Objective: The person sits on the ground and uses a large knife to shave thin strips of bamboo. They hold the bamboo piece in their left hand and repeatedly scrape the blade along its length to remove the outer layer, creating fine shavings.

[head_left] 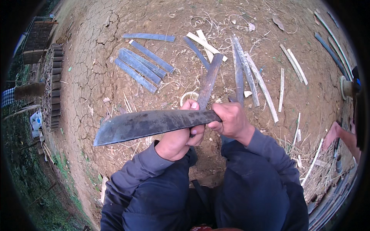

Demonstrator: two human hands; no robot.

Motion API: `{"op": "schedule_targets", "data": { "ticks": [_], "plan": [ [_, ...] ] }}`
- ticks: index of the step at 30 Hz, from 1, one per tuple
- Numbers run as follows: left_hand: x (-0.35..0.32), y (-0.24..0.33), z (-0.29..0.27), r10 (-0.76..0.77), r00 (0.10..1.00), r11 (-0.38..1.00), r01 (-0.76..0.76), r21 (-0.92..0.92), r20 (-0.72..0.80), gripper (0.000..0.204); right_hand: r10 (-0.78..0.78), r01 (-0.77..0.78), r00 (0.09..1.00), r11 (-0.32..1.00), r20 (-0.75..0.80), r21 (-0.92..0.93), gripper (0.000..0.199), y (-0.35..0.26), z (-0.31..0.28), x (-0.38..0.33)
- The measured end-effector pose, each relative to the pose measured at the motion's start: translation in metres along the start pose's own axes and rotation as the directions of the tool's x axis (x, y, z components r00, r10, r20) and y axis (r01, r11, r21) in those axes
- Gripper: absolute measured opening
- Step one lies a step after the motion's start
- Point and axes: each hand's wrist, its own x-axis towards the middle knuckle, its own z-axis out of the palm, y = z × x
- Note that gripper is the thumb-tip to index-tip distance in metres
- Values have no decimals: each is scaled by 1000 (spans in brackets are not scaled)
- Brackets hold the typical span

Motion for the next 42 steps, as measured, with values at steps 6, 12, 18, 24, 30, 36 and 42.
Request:
{"op": "schedule_targets", "data": {
  "ticks": [6, 12, 18, 24, 30, 36, 42],
  "plan": [
    [-3, 3, -2, -29, 999, 1000, 29, -12, 18, 23, 20, -32, 997, 985, -73, -172, 62, 24, 6, -12],
    [-5, 6, 5, 27, 1000, 980, -29, 196, 13, 24, 633, -645, 711, 761, -307, 73, 71, 94, -33, -11],
    [3, 2, 3, 27, 1000, 966, -23, 256, -14, 32, 605, -557, 781, 787, -155, 266, 64, 39, -24, -12],
    [5, -6, -5, 48, 998, 976, -37, 213, -50, 30, 201, -197, 979, 976, 41, -92, 57, -5, -13, -6],
    [-7, -7, 2, 89, 995, 948, -73, 310, -37, 29, 117, -118, 993, 990, -21, -73, 58, -3, -10, -3],
    [-8, 1, 3, 45, 999, 976, -40, 214, -19, 30, 211, -227, 968, 968, -137, -111, 57, 26, -5, -5],
    [-5, -3, -2, -3, 1000, 991, 0, 134, 17, 31, 299, -305, 952, 947, -64, -102, 57, 24, -16, -1]
  ]
}}
